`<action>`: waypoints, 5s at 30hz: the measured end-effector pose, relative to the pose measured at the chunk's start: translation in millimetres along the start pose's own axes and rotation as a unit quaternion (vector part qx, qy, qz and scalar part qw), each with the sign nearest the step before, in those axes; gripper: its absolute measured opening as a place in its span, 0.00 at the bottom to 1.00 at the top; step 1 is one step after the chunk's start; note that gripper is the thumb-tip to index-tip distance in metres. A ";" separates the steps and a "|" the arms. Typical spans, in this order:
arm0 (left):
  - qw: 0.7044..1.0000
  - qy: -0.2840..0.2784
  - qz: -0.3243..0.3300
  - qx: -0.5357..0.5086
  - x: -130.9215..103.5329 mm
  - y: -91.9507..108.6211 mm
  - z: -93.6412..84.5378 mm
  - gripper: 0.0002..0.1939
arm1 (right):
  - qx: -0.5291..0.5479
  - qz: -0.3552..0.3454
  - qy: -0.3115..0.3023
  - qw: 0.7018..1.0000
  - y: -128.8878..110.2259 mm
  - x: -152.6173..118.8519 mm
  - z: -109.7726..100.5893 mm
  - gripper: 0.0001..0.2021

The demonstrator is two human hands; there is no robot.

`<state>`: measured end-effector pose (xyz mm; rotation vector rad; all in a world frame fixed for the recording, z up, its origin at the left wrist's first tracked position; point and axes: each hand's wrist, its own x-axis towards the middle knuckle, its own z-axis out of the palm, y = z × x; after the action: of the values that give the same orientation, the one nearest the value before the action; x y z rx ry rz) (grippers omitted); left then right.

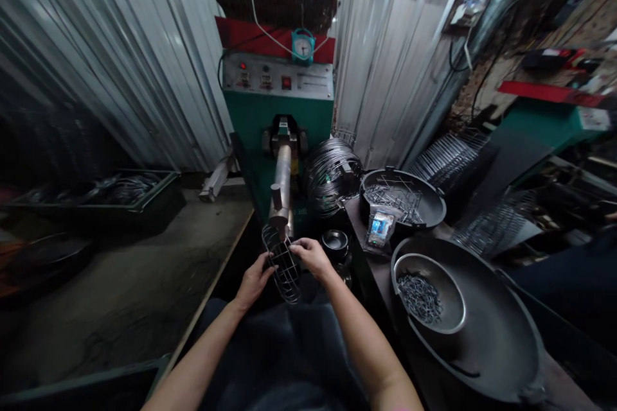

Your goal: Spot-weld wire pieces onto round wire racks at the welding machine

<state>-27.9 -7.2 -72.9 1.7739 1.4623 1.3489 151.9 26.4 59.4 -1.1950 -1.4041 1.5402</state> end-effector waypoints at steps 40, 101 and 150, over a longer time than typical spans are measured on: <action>0.990 -0.030 -0.108 -0.083 -11.5 7.5 6.2 0.20 | 0.004 0.030 -0.024 0.999 27.2 -58.0 -23.8 0.13; 0.887 0.041 -0.336 -0.313 -6.3 24.6 15.7 0.30 | 0.057 0.008 0.016 0.998 14.2 -23.6 -12.2 0.16; 0.821 0.013 -0.435 -0.370 -11.9 47.7 16.0 0.13 | 0.095 0.097 0.140 0.981 112.6 -105.9 -64.8 0.14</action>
<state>8.7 -29.9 -44.4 0.4696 1.2318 1.1558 254.3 -68.6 -33.0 -1.3996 -0.9583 1.5268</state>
